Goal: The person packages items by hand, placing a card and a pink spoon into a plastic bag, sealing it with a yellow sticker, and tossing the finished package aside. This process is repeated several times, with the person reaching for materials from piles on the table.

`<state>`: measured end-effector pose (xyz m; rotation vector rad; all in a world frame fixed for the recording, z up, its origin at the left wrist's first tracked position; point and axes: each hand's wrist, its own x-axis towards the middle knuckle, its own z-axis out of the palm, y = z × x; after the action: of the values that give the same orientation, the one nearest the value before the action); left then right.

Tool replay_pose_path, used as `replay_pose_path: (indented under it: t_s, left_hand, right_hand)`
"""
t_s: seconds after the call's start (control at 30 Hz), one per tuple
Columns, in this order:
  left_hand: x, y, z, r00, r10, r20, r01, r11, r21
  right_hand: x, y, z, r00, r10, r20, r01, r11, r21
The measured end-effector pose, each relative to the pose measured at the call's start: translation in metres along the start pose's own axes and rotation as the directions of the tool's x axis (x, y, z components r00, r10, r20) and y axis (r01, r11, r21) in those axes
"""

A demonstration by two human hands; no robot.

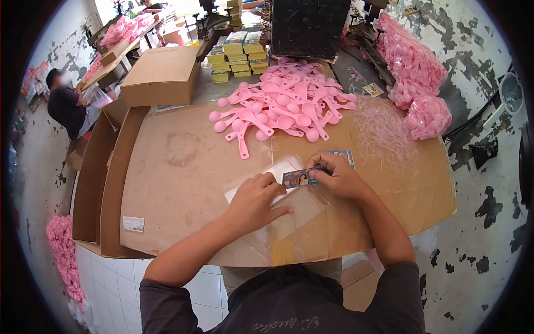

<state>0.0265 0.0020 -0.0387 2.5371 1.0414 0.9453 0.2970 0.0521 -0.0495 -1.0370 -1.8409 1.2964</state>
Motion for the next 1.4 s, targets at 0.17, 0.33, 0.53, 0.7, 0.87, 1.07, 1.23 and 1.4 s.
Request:
replay_pose_path:
  t_s: [0.17,0.33,0.53,0.7,0.87,1.07,1.23,1.4]
  left_hand:
    - [-0.005,-0.002,0.002,0.982,-0.127,0.139,0.15,0.973,-0.176]
    - [0.001,0.0,-0.006,0.974,-0.213,0.077,0.225,0.878,-0.422]
    - [-0.002,-0.004,-0.008,0.921,-0.312,0.235,0.39,0.746,-0.54]
    - [0.001,0.0,-0.012,0.861,-0.419,0.286,0.424,0.283,-0.86]
    - [0.003,-0.013,-0.024,0.806,-0.459,0.373,0.499,0.191,-0.845]
    - [0.008,-0.009,-0.026,0.688,-0.532,0.493,0.622,0.084,-0.778]
    - [0.004,-0.016,-0.019,0.757,-0.508,0.412,0.592,0.264,-0.761]
    - [0.008,-0.008,-0.026,0.691,-0.548,0.471,0.662,0.217,-0.718]
  right_hand:
    - [0.0,-0.007,-0.007,0.993,-0.02,-0.113,0.045,0.973,0.228]
    - [-0.002,-0.01,-0.023,0.986,0.027,-0.164,0.027,0.948,0.319]
    - [0.0,-0.009,-0.009,0.986,0.003,-0.164,0.038,0.968,0.248]
    - [-0.001,-0.013,-0.01,0.978,0.047,-0.201,0.009,0.962,0.272]
    - [-0.001,-0.008,0.002,0.976,0.004,-0.216,0.013,0.997,0.078]
    - [-0.003,-0.023,0.008,0.941,-0.079,-0.329,0.148,0.97,0.192]
    - [-0.003,-0.029,0.012,0.907,-0.103,-0.407,0.216,0.946,0.242]
    - [-0.003,-0.028,0.013,0.903,-0.096,-0.419,0.226,0.936,0.271]
